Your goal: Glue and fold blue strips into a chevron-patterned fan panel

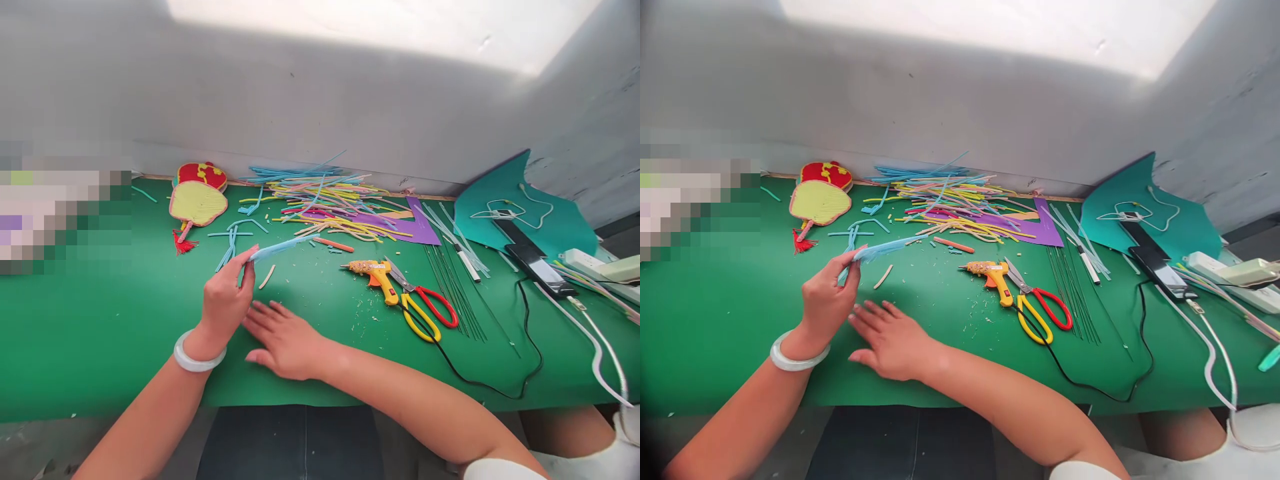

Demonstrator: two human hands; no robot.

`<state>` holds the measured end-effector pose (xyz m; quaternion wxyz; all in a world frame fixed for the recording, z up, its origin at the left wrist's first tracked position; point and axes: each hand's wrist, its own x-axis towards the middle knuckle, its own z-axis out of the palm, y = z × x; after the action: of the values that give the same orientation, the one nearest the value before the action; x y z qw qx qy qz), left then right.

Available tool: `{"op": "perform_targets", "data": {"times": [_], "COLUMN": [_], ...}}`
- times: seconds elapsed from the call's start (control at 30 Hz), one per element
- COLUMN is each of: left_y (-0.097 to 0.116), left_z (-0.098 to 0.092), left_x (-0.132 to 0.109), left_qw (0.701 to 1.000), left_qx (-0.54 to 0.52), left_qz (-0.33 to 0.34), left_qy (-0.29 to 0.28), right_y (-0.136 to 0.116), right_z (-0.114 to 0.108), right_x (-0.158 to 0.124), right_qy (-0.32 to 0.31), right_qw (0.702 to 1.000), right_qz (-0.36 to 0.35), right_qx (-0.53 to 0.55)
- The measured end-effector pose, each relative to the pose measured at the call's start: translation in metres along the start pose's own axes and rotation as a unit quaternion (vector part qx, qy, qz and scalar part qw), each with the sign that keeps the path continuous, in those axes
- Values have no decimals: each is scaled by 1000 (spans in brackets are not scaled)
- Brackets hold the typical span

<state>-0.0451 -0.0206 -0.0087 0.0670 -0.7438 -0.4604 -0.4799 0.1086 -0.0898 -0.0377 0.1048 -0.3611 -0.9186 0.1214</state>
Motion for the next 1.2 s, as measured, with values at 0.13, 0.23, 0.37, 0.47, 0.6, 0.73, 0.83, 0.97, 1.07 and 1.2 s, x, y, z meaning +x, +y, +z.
{"op": "perform_targets", "data": {"times": [0.13,0.23,0.37,0.47,0.6,0.73,0.83,0.97,1.07,1.2], "left_y": [2,2,4,6,9,9,10,22,41,67], "left_z": [-3,-3,-1,1,5,7,2,-13,-24,-28], "left_x": [-6,-9,-12,-14,-16,-21,-32,-58,-78,-96], "left_qw": [999,998,997,995,990,974,945,908,917,919], "left_qx": [-21,-31,-45,-61,-90,-118,-80,-17,17,32], "left_qz": [38,47,65,76,89,144,198,210,196,202], "left_qy": [-14,-21,-21,-29,-62,-131,-249,-361,-347,-336], "right_y": [19,72,104,85,74,89,83,59,43,31], "right_z": [9,-10,-30,-24,-15,-22,-24,-16,-9,-9], "right_x": [29,36,12,-17,-48,-77,-105,-136,-140,-119], "right_qy": [2,8,44,29,10,90,143,237,282,246], "right_qw": [1000,989,965,983,987,956,949,912,899,914], "right_qz": [13,140,248,172,151,261,266,322,328,321], "right_qx": [-13,-42,-68,-57,-63,-104,-93,-97,-68,-39]}}
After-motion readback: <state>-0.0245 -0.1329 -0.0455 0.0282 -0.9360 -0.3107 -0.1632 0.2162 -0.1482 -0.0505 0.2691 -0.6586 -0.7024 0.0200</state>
